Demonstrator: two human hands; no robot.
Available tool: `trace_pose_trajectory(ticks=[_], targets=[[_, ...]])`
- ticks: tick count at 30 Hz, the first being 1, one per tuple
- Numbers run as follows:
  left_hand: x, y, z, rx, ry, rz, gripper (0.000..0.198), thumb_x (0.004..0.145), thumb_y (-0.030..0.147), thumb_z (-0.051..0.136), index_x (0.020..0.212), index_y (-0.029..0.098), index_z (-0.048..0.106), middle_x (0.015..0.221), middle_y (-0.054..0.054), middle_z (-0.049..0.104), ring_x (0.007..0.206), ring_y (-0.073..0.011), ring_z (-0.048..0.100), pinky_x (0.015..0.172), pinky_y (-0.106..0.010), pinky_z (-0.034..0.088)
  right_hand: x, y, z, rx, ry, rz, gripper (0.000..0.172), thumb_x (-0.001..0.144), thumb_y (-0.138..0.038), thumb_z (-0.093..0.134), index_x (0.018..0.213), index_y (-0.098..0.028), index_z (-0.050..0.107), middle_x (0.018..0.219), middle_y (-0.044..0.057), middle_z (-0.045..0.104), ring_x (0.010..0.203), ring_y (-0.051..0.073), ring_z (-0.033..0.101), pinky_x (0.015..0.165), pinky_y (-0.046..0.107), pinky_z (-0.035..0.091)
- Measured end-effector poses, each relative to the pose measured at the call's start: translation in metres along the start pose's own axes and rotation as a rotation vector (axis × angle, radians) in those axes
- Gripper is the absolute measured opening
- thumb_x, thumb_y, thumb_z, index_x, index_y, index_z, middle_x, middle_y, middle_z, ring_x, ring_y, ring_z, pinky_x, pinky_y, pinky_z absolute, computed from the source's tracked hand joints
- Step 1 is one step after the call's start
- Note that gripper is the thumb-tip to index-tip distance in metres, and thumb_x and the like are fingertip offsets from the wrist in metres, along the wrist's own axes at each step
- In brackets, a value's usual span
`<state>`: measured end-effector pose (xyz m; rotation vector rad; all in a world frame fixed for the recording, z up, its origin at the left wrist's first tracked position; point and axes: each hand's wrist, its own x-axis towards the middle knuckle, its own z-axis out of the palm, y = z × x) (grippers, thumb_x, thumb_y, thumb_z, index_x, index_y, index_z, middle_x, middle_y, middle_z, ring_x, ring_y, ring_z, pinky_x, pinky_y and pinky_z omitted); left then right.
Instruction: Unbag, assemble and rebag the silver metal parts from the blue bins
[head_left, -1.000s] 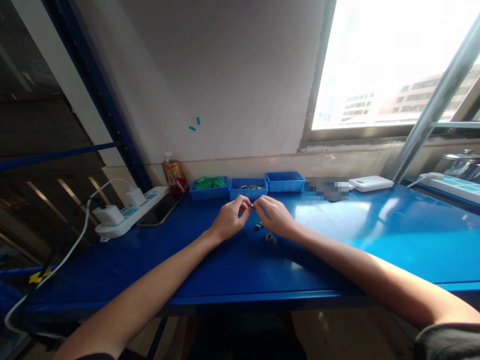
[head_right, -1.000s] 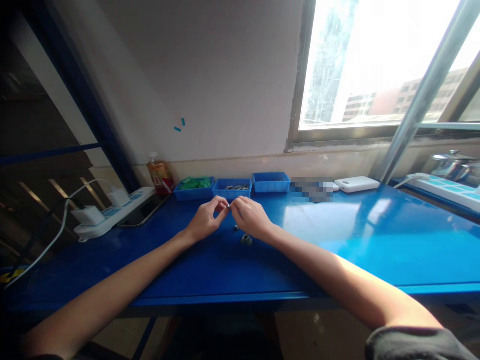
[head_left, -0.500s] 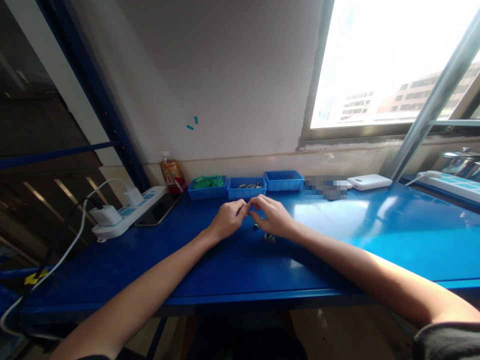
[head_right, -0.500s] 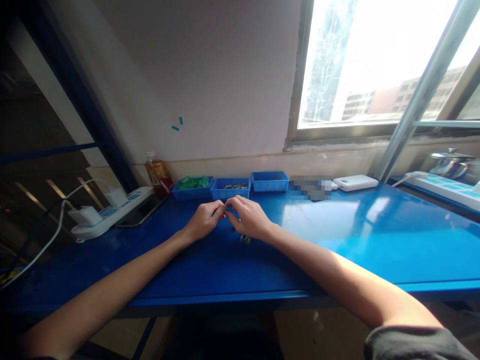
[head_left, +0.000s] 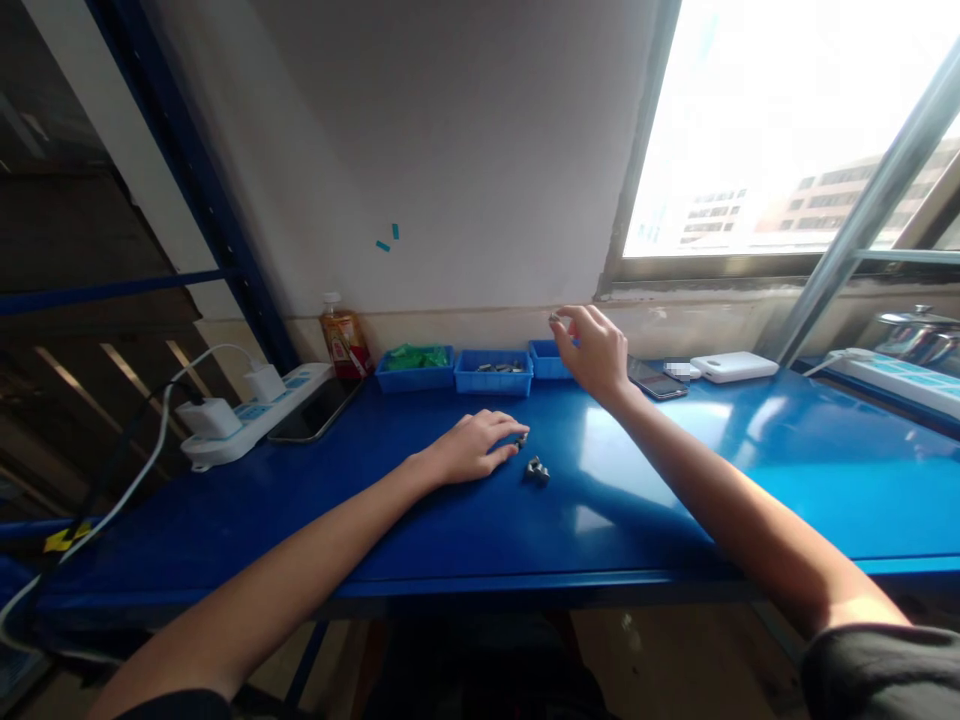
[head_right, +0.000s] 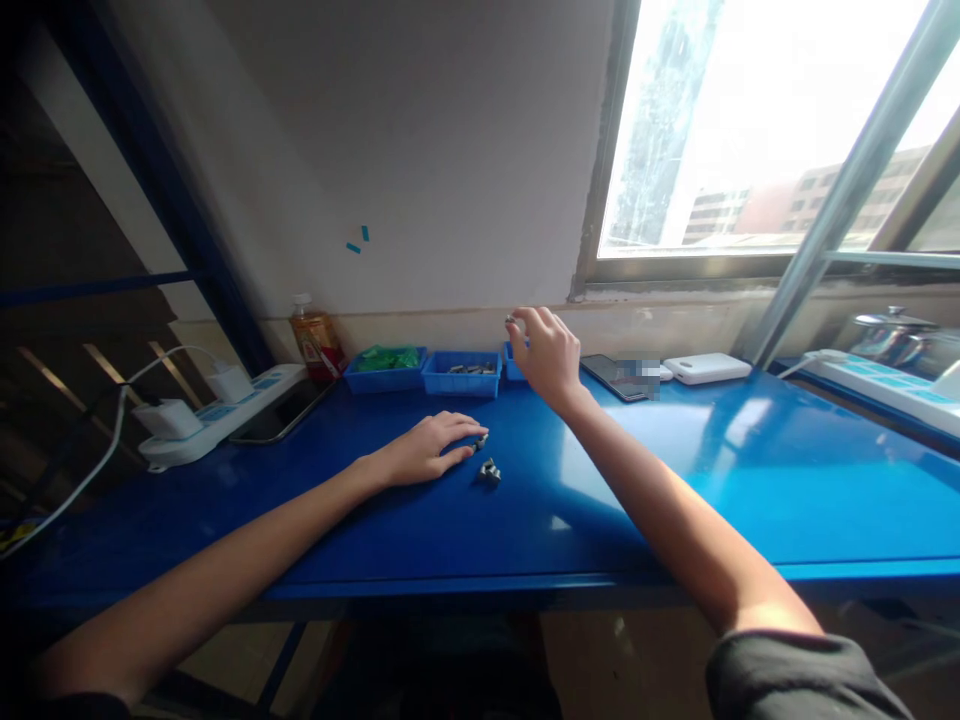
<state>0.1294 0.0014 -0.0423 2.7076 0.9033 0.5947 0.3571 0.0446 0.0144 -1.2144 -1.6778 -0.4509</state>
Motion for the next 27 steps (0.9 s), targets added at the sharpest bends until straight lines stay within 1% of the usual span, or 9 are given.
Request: trace_pose_trajectory(ticks=[2,3,5,7,10,13,18,23,27], targets=[[0.0,0.001,-0.001,0.023,-0.013,0.01,0.029,0.092,0.031,0.048,0.117,0.024,0.061,0.119,-0.008,0.063,0.11,-0.0235,0.055,0.093,-0.036,0.041,-0.003,0.018,0.006,-0.138,-0.183,0.088,0.041,0.084,-0.037,0.057,0.121,-0.018,0.056,0.095,0.011,0.065,0.082,0.025,0.06,0.065,0.032,0.043],[0.0,0.001,-0.002,0.037,-0.009,0.003,0.026,0.092,0.03,0.049,0.112,0.024,0.063,0.114,-0.008,0.064,0.106,-0.0231,0.056,0.091,-0.035,0.041,-0.009,0.024,0.009,-0.176,-0.265,0.11,0.04,0.083,-0.037,0.058,0.119,-0.019,0.058,0.095,0.011,0.066,0.082,0.025,0.061,0.064,0.031,0.043],[0.0,-0.001,-0.003,0.074,0.004,-0.014,0.021,0.09,0.03,0.051,0.104,0.022,0.064,0.108,-0.008,0.065,0.102,-0.0227,0.057,0.089,-0.034,0.042,-0.025,0.024,0.013,-0.162,-0.421,0.076,0.025,0.083,-0.035,0.058,0.104,-0.022,0.066,0.092,0.008,0.066,0.078,0.022,0.061,0.061,0.029,0.041],[0.0,-0.004,-0.004,0.112,0.012,-0.023,0.018,0.089,0.03,0.052,0.1,0.021,0.064,0.105,-0.007,0.065,0.1,-0.0227,0.057,0.088,-0.034,0.042,-0.04,0.01,0.015,-0.087,-0.497,0.032,0.016,0.086,-0.03,0.055,0.088,-0.024,0.069,0.085,0.004,0.066,0.073,0.018,0.061,0.058,0.026,0.039],[0.0,-0.009,-0.003,0.138,0.028,-0.043,0.017,0.088,0.028,0.053,0.098,0.02,0.063,0.101,-0.007,0.064,0.097,-0.0232,0.057,0.085,-0.034,0.043,-0.056,-0.02,0.017,0.023,-0.546,-0.1,0.025,0.089,-0.033,0.052,0.072,-0.021,0.066,0.079,0.004,0.064,0.073,0.017,0.06,0.058,0.025,0.038],[0.0,-0.01,-0.002,0.17,0.035,-0.089,0.015,0.086,0.027,0.053,0.095,0.019,0.062,0.096,-0.008,0.063,0.092,-0.0239,0.057,0.081,-0.034,0.044,-0.066,-0.039,0.021,0.086,-0.641,-0.234,0.028,0.091,-0.036,0.052,0.07,-0.02,0.063,0.075,0.004,0.062,0.074,0.017,0.059,0.06,0.025,0.039],[0.001,-0.01,-0.004,0.219,0.038,-0.15,0.014,0.084,0.03,0.055,0.09,0.019,0.061,0.093,-0.006,0.063,0.088,-0.0225,0.058,0.078,-0.033,0.043,-0.071,-0.037,0.025,0.122,-0.691,-0.312,0.016,0.089,-0.03,0.055,0.083,-0.019,0.066,0.08,0.005,0.062,0.08,0.018,0.058,0.068,0.027,0.042],[0.0,-0.015,-0.005,0.215,0.05,-0.134,0.015,0.085,0.034,0.055,0.084,0.019,0.06,0.091,-0.005,0.063,0.087,-0.0216,0.058,0.076,-0.032,0.042,-0.068,-0.033,0.023,0.196,-0.717,-0.37,0.01,0.083,-0.018,0.058,0.087,-0.02,0.066,0.082,0.004,0.061,0.08,0.017,0.057,0.073,0.028,0.043],[0.0,-0.021,-0.001,0.18,0.073,-0.114,0.012,0.085,0.03,0.054,0.085,0.019,0.061,0.09,-0.006,0.063,0.086,-0.0209,0.058,0.076,-0.032,0.043,-0.07,-0.035,0.022,0.191,-0.717,-0.346,0.008,0.08,-0.025,0.064,0.086,-0.02,0.065,0.081,0.004,0.061,0.08,0.018,0.057,0.07,0.028,0.043]])
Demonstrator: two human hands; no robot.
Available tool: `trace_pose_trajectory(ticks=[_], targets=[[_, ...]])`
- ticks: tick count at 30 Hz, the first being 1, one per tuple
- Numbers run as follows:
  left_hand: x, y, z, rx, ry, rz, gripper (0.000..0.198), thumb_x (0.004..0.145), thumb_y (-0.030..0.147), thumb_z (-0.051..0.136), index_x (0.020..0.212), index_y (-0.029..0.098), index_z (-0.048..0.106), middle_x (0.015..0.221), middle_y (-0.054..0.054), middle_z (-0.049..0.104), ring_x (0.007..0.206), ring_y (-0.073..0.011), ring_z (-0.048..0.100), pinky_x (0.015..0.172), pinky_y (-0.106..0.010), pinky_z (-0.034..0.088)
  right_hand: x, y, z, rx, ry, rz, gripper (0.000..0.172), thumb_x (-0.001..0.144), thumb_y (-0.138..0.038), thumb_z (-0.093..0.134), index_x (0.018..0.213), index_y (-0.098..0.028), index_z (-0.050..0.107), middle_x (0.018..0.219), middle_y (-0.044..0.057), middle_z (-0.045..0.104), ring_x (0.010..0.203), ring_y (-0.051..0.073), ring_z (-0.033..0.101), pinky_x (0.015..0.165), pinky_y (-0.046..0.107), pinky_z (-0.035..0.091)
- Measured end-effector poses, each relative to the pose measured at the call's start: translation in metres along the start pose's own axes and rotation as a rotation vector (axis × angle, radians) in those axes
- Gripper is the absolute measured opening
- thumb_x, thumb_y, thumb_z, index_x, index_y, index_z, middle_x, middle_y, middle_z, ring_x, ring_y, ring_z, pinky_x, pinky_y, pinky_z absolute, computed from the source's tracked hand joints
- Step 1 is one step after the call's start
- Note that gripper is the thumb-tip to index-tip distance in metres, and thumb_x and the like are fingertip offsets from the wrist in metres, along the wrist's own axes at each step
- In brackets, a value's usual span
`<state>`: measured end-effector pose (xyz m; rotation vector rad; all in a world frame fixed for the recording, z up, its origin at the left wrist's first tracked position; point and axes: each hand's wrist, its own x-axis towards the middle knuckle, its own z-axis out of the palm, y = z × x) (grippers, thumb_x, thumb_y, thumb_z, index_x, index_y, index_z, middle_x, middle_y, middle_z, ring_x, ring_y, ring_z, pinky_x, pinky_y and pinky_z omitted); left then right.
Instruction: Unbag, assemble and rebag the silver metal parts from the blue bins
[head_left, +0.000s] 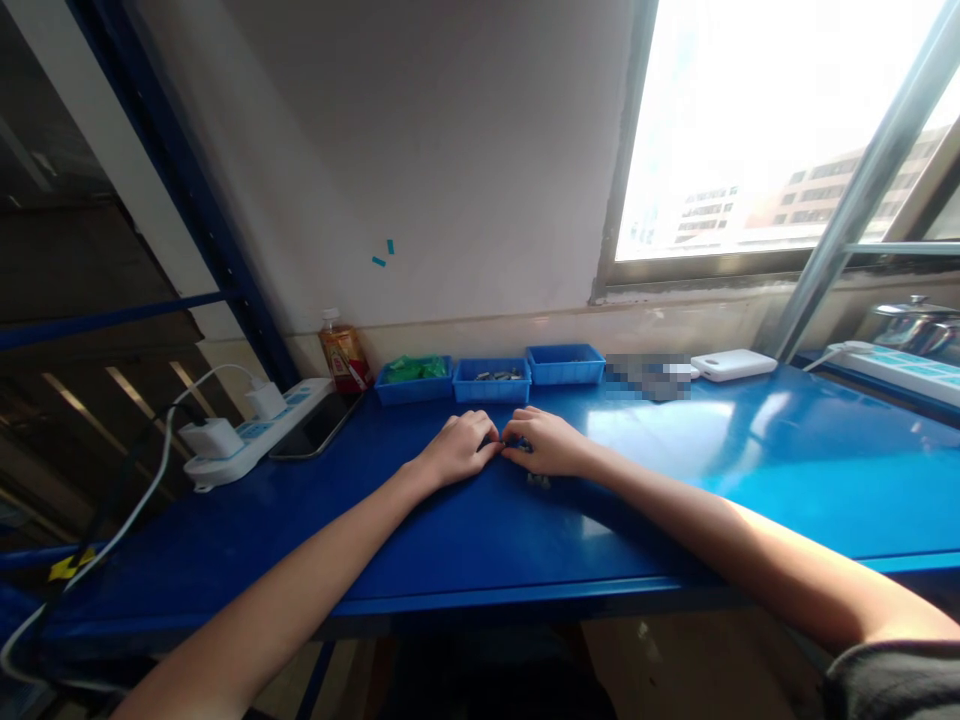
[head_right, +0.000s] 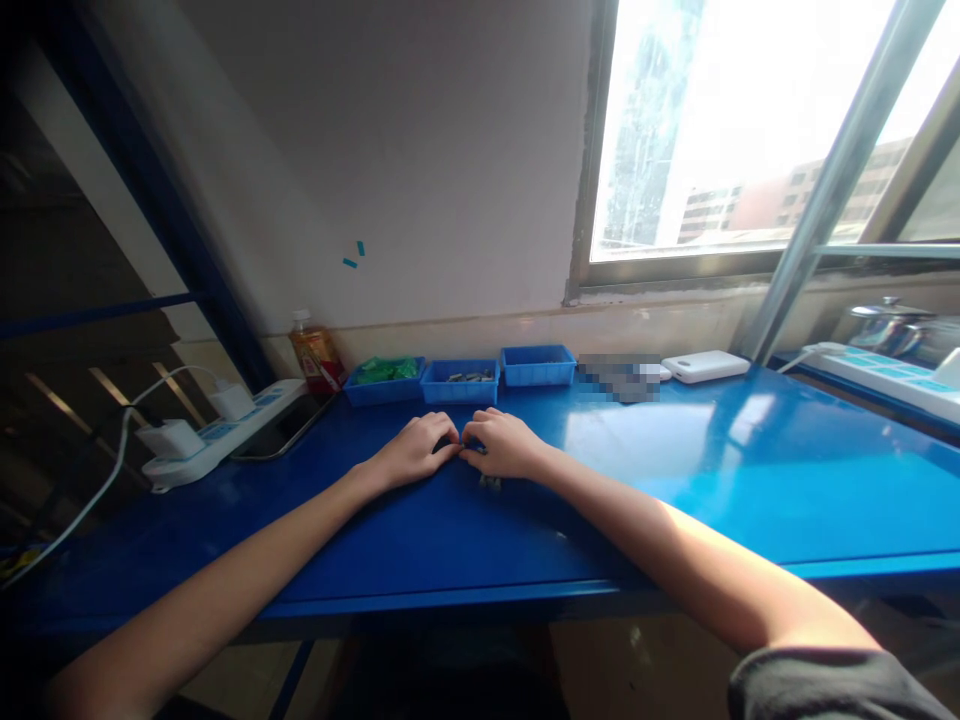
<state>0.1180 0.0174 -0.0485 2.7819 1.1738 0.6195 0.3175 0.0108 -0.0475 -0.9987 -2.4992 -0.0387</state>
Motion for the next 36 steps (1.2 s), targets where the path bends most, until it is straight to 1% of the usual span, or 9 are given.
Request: trace_pose_trajectory(ticks=[4,8,11,15,18,22,25,31,36], targets=[[0.003,-0.002,0.003,-0.192,0.086,-0.081,0.021,0.086,0.035,0.051,0.081,0.018,0.062,0.083,-0.005,0.064,0.08,-0.0197,0.058,0.073,-0.03,0.044,0.001,-0.003,0.004,0.018,0.112,0.098,0.015,0.084,-0.031,0.062,0.094,-0.02,0.061,0.088,0.004,0.063,0.079,0.017,0.058,0.066,0.026,0.042],[0.007,-0.002,0.002,-0.464,0.123,-0.241,0.03,0.085,0.042,0.05,0.079,0.016,0.064,0.077,-0.004,0.066,0.071,-0.0177,0.057,0.064,-0.027,0.043,0.003,-0.005,0.005,0.053,0.235,0.102,0.008,0.087,-0.026,0.058,0.092,-0.02,0.06,0.086,0.003,0.062,0.08,0.016,0.06,0.068,0.025,0.043],[0.008,0.0,0.001,-0.62,0.109,-0.309,0.034,0.083,0.045,0.052,0.077,0.015,0.064,0.07,-0.003,0.064,0.062,-0.0143,0.054,0.056,-0.023,0.039,0.004,-0.005,0.004,0.125,0.274,0.069,0.009,0.087,-0.021,0.057,0.093,-0.02,0.063,0.086,0.003,0.062,0.081,0.015,0.061,0.072,0.025,0.045],[0.007,0.008,-0.002,-0.843,0.044,-0.403,0.041,0.082,0.054,0.052,0.071,0.015,0.059,0.051,0.004,0.046,0.045,-0.0081,0.038,0.045,-0.02,0.027,0.004,-0.006,0.004,0.153,0.308,0.019,0.013,0.087,-0.023,0.057,0.098,-0.02,0.064,0.088,0.005,0.063,0.083,0.017,0.061,0.075,0.027,0.047],[0.006,0.013,-0.004,-0.943,0.028,-0.433,0.042,0.08,0.056,0.056,0.07,0.015,0.056,0.052,0.005,0.045,0.044,-0.0066,0.035,0.043,-0.019,0.024,0.004,-0.006,0.005,0.145,0.331,-0.003,0.015,0.088,-0.022,0.055,0.099,-0.019,0.065,0.089,0.006,0.064,0.083,0.018,0.062,0.075,0.028,0.048],[0.006,0.015,-0.004,-0.959,0.028,-0.386,0.04,0.079,0.054,0.057,0.074,0.015,0.058,0.064,0.001,0.054,0.049,-0.007,0.042,0.043,-0.018,0.03,0.004,-0.005,0.008,0.186,0.373,-0.003,0.023,0.09,-0.019,0.048,0.106,-0.017,0.065,0.089,0.007,0.066,0.08,0.017,0.063,0.073,0.027,0.049],[0.007,0.014,-0.003,-0.883,0.04,-0.338,0.041,0.081,0.055,0.055,0.079,0.014,0.059,0.07,-0.001,0.058,0.055,-0.0094,0.048,0.046,-0.019,0.036,0.006,-0.005,0.01,0.271,0.421,0.013,0.022,0.091,-0.017,0.046,0.101,-0.017,0.066,0.086,0.006,0.066,0.077,0.015,0.063,0.071,0.026,0.048],[0.006,0.014,0.001,-0.599,0.248,-0.27,0.036,0.077,0.048,0.063,0.094,0.016,0.058,0.072,0.0,0.061,0.063,-0.0127,0.056,0.056,-0.022,0.043,0.009,-0.011,0.005,0.415,0.462,0.105,0.013,0.086,-0.018,0.055,0.087,-0.018,0.068,0.075,0.002,0.063,0.065,0.012,0.058,0.06,0.022,0.045],[0.005,0.016,-0.001,-0.514,0.306,-0.233,0.032,0.081,0.044,0.06,0.096,0.016,0.061,0.077,-0.003,0.065,0.067,-0.0144,0.06,0.058,-0.022,0.045,0.009,-0.014,0.004,0.473,0.471,0.121,0.009,0.084,-0.019,0.057,0.083,-0.018,0.065,0.075,0.002,0.065,0.068,0.012,0.06,0.062,0.023,0.046]])
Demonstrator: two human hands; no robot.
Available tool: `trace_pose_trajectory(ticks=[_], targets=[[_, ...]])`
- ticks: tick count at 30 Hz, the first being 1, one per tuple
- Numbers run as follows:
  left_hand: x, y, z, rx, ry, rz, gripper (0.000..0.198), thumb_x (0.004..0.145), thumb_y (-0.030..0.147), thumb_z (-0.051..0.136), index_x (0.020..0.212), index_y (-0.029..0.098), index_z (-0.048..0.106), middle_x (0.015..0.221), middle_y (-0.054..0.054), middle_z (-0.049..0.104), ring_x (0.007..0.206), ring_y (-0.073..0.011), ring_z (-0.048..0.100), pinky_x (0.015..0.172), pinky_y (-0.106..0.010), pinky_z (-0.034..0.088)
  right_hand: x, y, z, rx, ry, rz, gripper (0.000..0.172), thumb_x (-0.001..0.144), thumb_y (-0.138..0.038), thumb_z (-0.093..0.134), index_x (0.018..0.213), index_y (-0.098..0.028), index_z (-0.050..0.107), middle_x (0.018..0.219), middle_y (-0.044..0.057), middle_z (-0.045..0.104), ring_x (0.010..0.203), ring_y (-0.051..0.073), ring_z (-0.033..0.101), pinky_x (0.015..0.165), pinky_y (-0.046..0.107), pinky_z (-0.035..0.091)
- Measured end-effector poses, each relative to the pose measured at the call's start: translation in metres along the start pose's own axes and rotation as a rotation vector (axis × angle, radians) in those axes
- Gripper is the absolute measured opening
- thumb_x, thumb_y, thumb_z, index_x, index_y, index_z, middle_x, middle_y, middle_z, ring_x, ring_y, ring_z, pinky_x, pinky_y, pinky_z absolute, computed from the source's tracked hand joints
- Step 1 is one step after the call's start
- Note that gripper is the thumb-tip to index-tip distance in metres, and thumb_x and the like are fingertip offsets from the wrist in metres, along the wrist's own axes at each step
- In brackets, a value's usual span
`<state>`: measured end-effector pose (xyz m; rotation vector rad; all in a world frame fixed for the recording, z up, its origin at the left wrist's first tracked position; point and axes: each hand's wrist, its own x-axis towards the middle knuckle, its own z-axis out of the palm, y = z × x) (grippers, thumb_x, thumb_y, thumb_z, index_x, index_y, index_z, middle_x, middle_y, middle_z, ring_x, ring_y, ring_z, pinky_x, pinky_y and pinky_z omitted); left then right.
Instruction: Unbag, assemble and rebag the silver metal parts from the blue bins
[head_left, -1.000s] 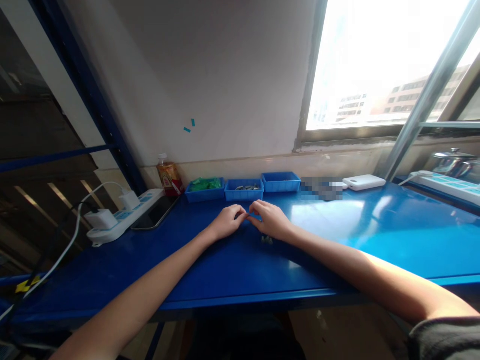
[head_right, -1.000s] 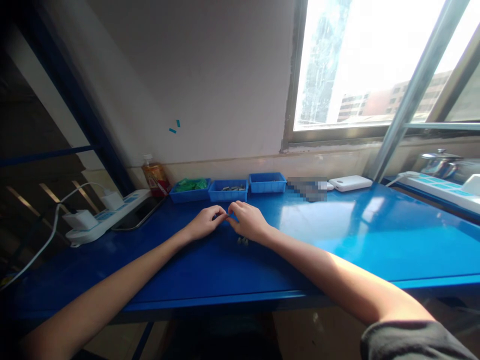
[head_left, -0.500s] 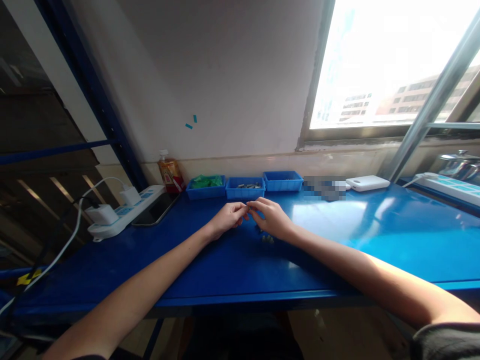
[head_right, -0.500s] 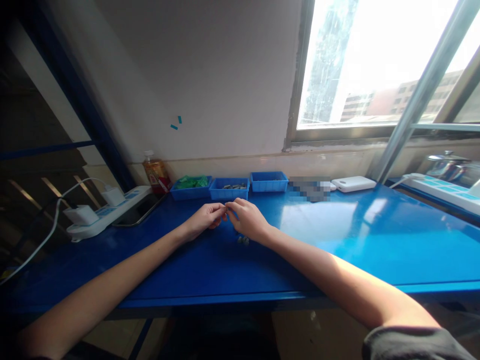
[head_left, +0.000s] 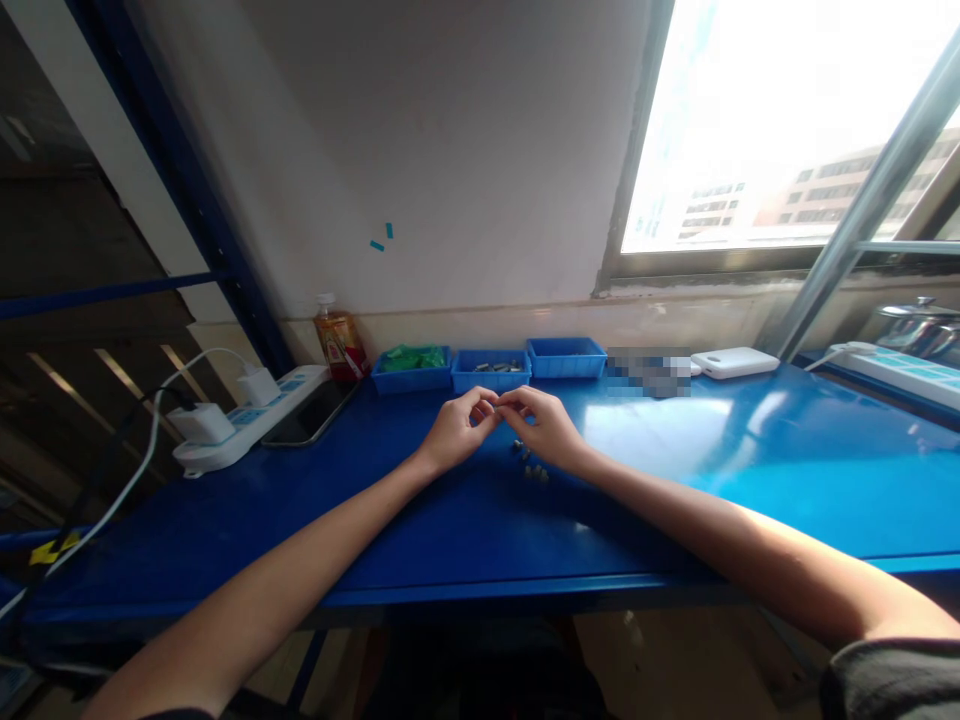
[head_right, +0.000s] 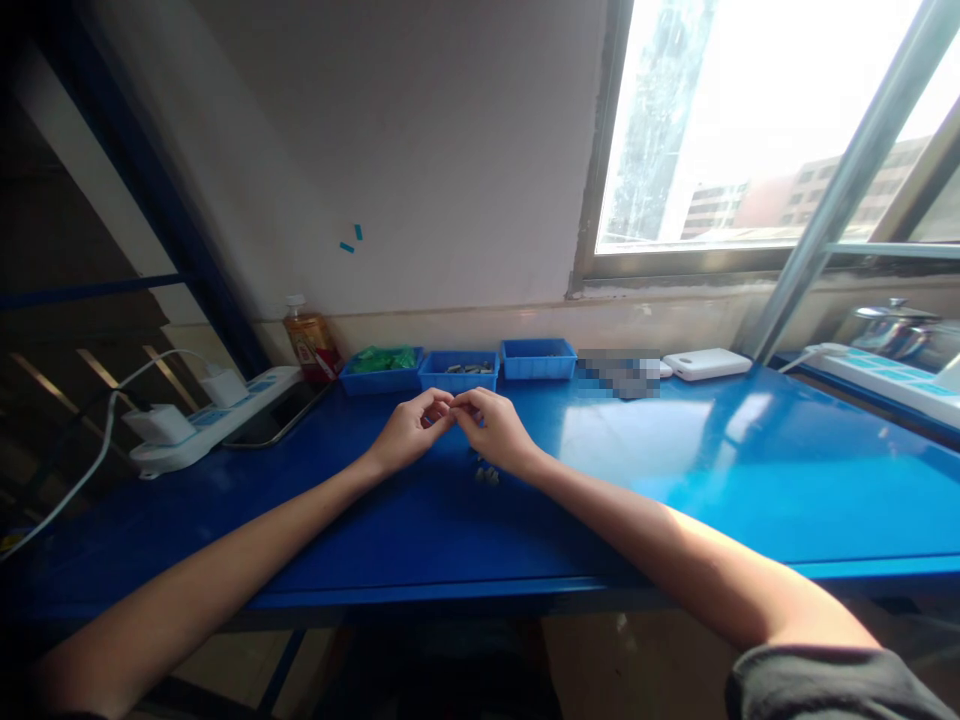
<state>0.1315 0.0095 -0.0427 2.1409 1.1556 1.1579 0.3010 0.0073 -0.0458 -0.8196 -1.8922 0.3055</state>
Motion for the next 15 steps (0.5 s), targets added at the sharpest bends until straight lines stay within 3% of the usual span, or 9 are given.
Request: trace_pose_trajectory(ticks=[7,15], targets=[[0.0,-0.004,0.001,-0.061,-0.068,-0.017,0.033,0.084,0.04,0.057,0.102,0.014,0.062,0.073,-0.005,0.069,0.067,-0.0176,0.065,0.062,-0.025,0.048,-0.002,0.009,0.0,-0.069,-0.067,-0.039,0.009,0.087,-0.023,0.054,0.09,-0.019,0.061,0.079,0.002,0.062,0.068,0.012,0.058,0.063,0.024,0.045],[0.003,-0.005,-0.003,-0.122,-0.126,-0.035,0.039,0.084,0.049,0.056,0.097,0.013,0.064,0.074,-0.005,0.068,0.069,-0.0177,0.063,0.066,-0.027,0.048,-0.001,0.007,-0.009,-0.233,-0.148,-0.251,0.017,0.091,-0.019,0.045,0.103,-0.02,0.057,0.092,0.007,0.062,0.087,0.018,0.059,0.077,0.029,0.047]])
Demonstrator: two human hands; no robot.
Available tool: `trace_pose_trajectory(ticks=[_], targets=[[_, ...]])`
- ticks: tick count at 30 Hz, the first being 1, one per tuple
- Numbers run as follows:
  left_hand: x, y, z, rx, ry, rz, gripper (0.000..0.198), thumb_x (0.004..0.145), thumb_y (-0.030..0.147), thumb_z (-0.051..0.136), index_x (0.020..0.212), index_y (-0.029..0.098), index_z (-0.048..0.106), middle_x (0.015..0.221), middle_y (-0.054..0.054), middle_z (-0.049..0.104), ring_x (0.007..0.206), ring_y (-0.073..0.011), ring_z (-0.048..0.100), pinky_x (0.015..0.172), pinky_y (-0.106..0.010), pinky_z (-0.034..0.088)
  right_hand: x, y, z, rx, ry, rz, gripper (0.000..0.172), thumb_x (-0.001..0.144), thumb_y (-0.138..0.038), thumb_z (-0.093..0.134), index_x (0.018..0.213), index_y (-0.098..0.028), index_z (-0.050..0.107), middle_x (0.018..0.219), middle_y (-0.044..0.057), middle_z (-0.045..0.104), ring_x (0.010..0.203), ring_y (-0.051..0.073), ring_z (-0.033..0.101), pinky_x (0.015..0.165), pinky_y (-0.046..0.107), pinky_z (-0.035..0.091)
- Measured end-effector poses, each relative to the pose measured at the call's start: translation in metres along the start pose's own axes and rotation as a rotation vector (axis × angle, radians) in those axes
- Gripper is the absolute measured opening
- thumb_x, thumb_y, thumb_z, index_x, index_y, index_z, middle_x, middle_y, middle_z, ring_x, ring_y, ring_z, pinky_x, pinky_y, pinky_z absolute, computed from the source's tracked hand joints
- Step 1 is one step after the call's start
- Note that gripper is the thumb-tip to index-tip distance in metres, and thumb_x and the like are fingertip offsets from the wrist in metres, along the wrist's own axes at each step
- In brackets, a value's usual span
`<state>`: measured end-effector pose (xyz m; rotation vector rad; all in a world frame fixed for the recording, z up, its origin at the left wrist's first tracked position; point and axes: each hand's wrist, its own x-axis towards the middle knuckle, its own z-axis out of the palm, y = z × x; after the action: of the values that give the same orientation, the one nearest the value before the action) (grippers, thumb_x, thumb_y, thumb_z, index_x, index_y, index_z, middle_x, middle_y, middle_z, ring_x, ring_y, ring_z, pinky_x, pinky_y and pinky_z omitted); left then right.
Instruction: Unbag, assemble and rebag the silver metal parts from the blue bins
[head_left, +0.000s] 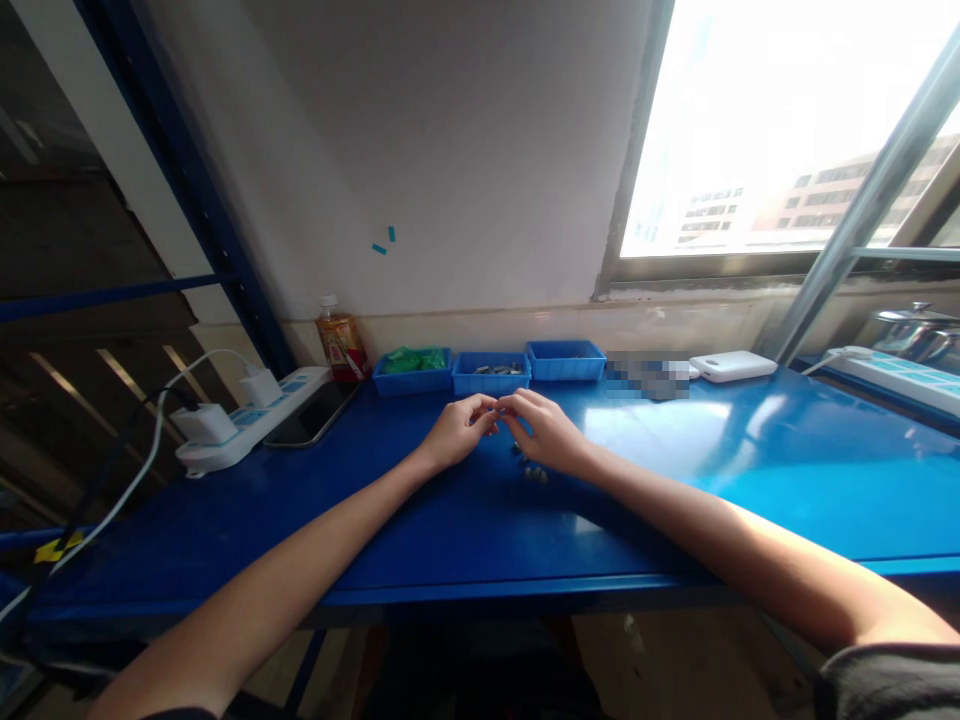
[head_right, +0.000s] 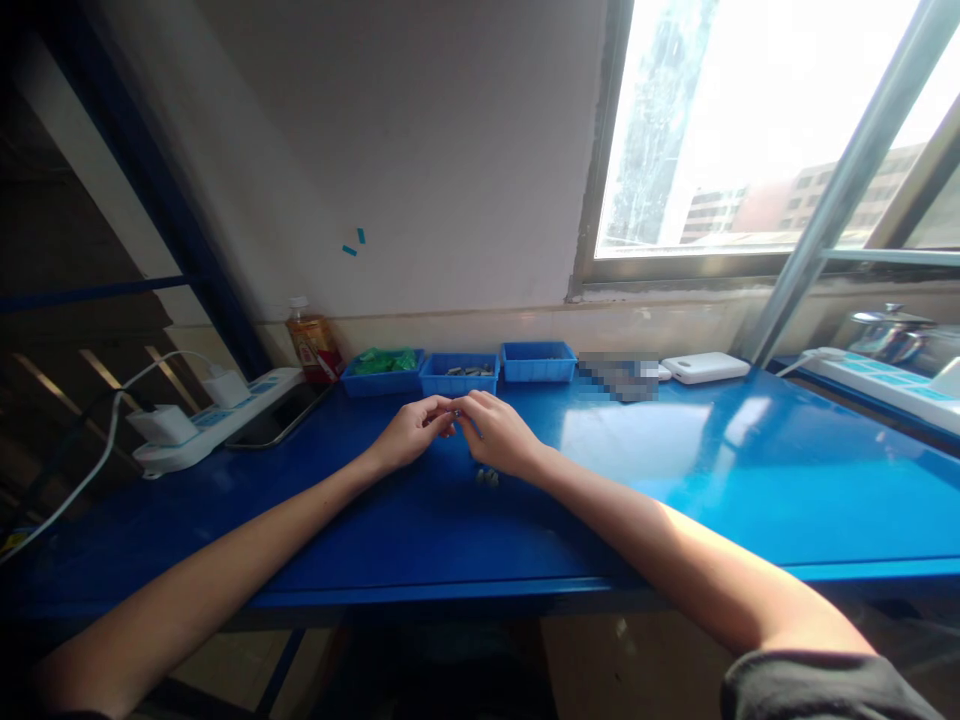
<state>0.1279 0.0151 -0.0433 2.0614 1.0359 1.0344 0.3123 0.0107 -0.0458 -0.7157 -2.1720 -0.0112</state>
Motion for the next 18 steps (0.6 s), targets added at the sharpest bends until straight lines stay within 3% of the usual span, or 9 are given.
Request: trace_pose_trajectory(ticks=[8,13,18], targets=[[-0.0009,0.0007,-0.0003,-0.038,-0.068,-0.001,0.039,0.086,0.05,0.051,0.091,0.013,0.064,0.069,-0.004,0.065,0.066,-0.0165,0.061,0.065,-0.027,0.048,-0.001,0.0053,0.0014,-0.071,-0.043,0.076,0.011,0.092,-0.022,0.043,0.096,-0.019,0.054,0.09,0.007,0.065,0.084,0.018,0.061,0.074,0.028,0.046],[-0.0036,0.003,0.0013,0.043,0.017,0.035,0.036,0.082,0.044,0.06,0.107,0.018,0.055,0.076,-0.002,0.065,0.066,-0.0142,0.061,0.059,-0.023,0.045,0.001,0.0017,0.0024,-0.072,-0.018,0.245,0.014,0.093,-0.029,0.045,0.09,-0.02,0.056,0.079,0.004,0.065,0.074,0.016,0.06,0.066,0.026,0.042],[-0.0055,0.0045,0.0027,0.192,0.073,0.114,0.025,0.083,0.039,0.06,0.097,0.02,0.055,0.076,0.0,0.064,0.068,-0.0133,0.061,0.062,-0.023,0.044,0.0009,0.0012,0.0037,-0.023,-0.047,0.265,0.017,0.093,-0.03,0.045,0.084,-0.02,0.056,0.074,0.002,0.063,0.067,0.014,0.057,0.062,0.024,0.039]])
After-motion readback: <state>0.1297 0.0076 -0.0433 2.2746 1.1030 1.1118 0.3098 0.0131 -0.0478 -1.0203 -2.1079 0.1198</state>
